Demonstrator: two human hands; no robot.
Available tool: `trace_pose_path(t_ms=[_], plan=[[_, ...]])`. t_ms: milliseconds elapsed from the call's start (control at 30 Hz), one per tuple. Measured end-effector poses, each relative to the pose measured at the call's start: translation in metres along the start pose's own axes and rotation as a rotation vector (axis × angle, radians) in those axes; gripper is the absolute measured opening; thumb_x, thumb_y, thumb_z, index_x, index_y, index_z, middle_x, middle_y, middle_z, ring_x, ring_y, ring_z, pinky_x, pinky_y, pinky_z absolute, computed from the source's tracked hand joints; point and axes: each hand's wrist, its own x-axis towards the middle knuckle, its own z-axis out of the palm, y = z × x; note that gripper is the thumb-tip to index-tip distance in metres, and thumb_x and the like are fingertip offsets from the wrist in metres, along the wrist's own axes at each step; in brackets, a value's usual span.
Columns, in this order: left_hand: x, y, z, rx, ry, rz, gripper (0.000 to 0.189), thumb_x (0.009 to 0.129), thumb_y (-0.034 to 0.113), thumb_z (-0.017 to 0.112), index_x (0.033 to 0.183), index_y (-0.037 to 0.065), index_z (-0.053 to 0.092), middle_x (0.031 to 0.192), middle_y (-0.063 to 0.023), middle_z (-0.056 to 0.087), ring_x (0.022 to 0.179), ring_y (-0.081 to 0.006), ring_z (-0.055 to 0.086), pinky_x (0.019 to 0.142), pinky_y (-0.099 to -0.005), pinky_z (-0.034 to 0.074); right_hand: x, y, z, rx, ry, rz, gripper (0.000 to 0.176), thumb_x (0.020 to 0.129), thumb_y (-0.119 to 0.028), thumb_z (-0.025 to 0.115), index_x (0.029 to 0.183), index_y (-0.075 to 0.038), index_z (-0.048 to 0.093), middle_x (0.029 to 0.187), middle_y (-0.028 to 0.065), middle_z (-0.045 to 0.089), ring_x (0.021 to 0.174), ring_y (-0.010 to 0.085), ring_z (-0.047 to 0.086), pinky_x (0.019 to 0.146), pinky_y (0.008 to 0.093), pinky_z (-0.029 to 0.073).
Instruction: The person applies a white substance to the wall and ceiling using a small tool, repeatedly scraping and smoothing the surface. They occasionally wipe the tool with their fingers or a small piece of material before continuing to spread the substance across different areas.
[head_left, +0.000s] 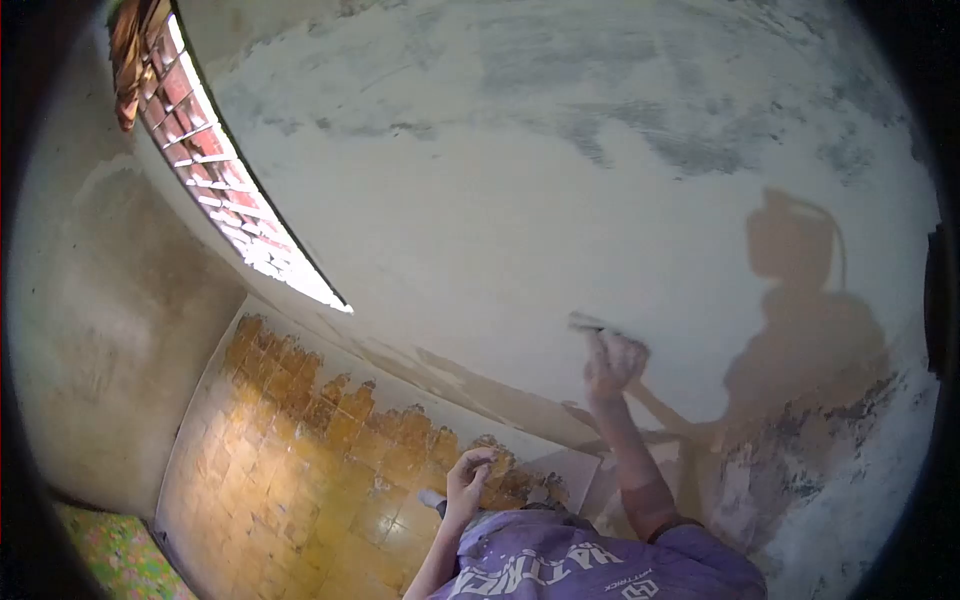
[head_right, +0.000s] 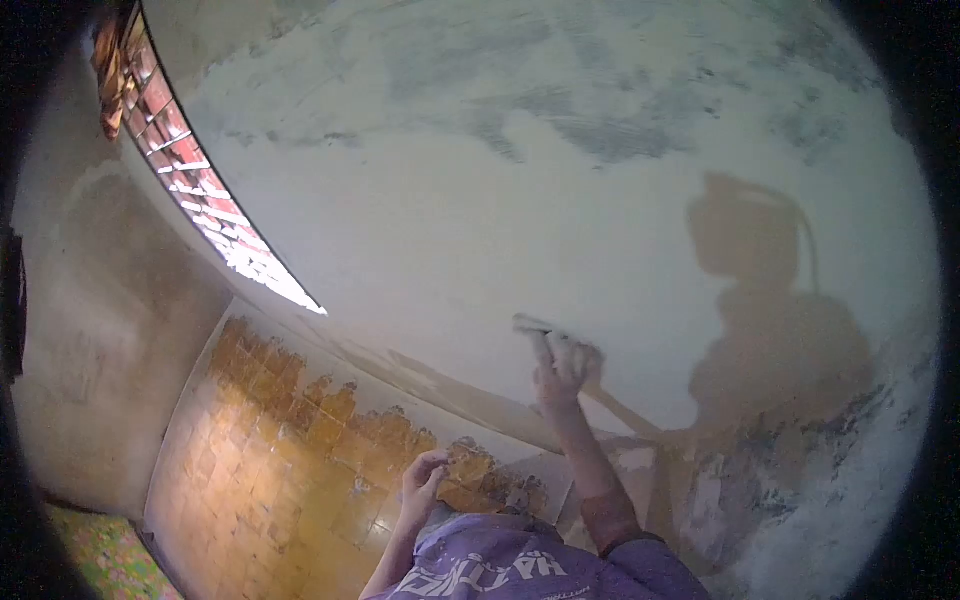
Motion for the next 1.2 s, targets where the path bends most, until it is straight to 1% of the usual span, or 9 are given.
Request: trace_pose_path(t_ms=[200, 367, 433, 533, 800, 900, 967, 1100, 1200], plan=[[-0.013, -0.001, -0.035, 0.01, 0.082, -0.038, 0.022, 0.092, -0.002, 0.055, 0.113, 0.0, 0.062, 0.115, -0.0071, 0.064, 0.109, -0.0154, 0.06, 0.096, -0.0302, 0.046, -0.086, -0.069, 0.061, 0.338, -0.757, -0.12, 0.064, 0.073, -0.003, 0.065, 0.135, -0.007, 0.054, 0.111, 0.0077, 0.059, 0.106, 0.0291, 0.055, 0.091, 0.0474, 0.044], [-0.009, -0.002, -0.082, 0.006, 0.142, -0.09, 0.023, 0.094, 0.001, 0.054, 0.115, 0.001, 0.061, 0.117, -0.0077, 0.064, 0.109, -0.0161, 0.061, 0.092, -0.0311, 0.049, 0.066, -0.08, 0.002, 0.266, -0.071, -0.127, 0.055, 0.069, 0.004, 0.064, 0.123, -0.008, 0.065, 0.107, 0.0086, 0.058, 0.098, 0.0302, 0.057, 0.085, 0.0435, 0.048], [-0.004, 0.0, -0.099, -0.022, 0.188, -0.118, 0.023, 0.094, 0.001, 0.053, 0.116, 0.002, 0.061, 0.117, -0.008, 0.064, 0.109, -0.0166, 0.061, 0.09, -0.0315, 0.05, 0.122, -0.086, -0.01, 0.177, 0.09, -0.014, 0.035, 0.073, -0.001, 0.064, 0.106, -0.01, 0.073, 0.097, 0.007, 0.062, 0.087, 0.0265, 0.059, 0.084, 0.0409, 0.046], [0.006, 0.013, -0.124, -0.033, 0.223, -0.085, 0.024, 0.093, -0.002, 0.053, 0.116, 0.001, 0.061, 0.112, -0.0068, 0.065, 0.106, -0.016, 0.063, 0.091, -0.0298, 0.048, 0.093, -0.096, 0.034, -0.045, 0.119, -0.085, 0.04, 0.073, -0.001, 0.064, 0.111, -0.01, 0.071, 0.1, 0.0088, 0.062, 0.088, 0.0284, 0.059, 0.084, 0.0431, 0.047], [0.009, 0.01, -0.22, 0.021, 0.258, -0.056, 0.024, 0.094, -0.001, 0.053, 0.116, 0.002, 0.061, 0.113, -0.0072, 0.065, 0.105, -0.0178, 0.064, 0.088, -0.0305, 0.05, -0.108, -0.159, 0.126, 0.123, -1.058, -0.037, 0.059, 0.073, -0.007, 0.067, 0.131, -0.01, 0.057, 0.116, 0.0088, 0.06, 0.111, 0.0269, 0.058, 0.09, 0.0395, 0.053], [0.003, 0.019, -0.259, 0.032, 0.313, -0.076, 0.024, 0.094, -0.001, 0.052, 0.116, 0.002, 0.061, 0.112, -0.0076, 0.065, 0.105, -0.0179, 0.064, 0.088, -0.0305, 0.05, -0.075, -0.176, 0.099, 0.229, -0.784, -0.114, 0.055, 0.074, -0.005, 0.067, 0.128, -0.009, 0.059, 0.115, 0.0094, 0.061, 0.11, 0.0278, 0.059, 0.088, 0.0393, 0.053], [-0.002, 0.02, -0.29, 0.012, 0.362, -0.128, 0.024, 0.094, 0.0, 0.052, 0.116, 0.002, 0.061, 0.112, -0.0083, 0.065, 0.104, -0.0179, 0.064, 0.088, -0.0305, 0.05, -0.009, -0.181, 0.074, 0.148, -0.341, -0.171, 0.042, 0.077, 0.002, 0.058, 0.117, -0.008, 0.065, 0.101, 0.0111, 0.065, 0.087, 0.0297, 0.06, 0.078, 0.042, 0.053], [0.0, 0.023, -0.339, 0.027, 0.418, -0.167, 0.023, 0.094, 0.002, 0.052, 0.117, 0.002, 0.06, 0.11, -0.0084, 0.065, 0.102, -0.0171, 0.064, 0.087, -0.03, 0.05, 0.091, -0.161, 0.05, -0.104, -0.041, 0.135, 0.048, 0.073, 0.001, 0.059, 0.12, -0.005, 0.064, 0.112, 0.0169, 0.064, 0.099, 0.0315, 0.058, 0.096, 0.0454, 0.046], [0.015, 0.048, -0.36, 0.021, 0.401, -0.156, 0.02, 0.096, 0.002, 0.054, 0.115, 0.002, 0.061, 0.109, -0.0071, 0.066, 0.099, -0.0148, 0.064, 0.085, -0.0296, 0.051, 0.025, -0.152, 0.111, -0.189, -0.286, 0.119, 0.056, 0.072, -0.001, 0.064, 0.128, -0.006, 0.058, 0.126, 0.0157, 0.059, 0.115, 0.0324, 0.054, 0.107, 0.0478, 0.038]])
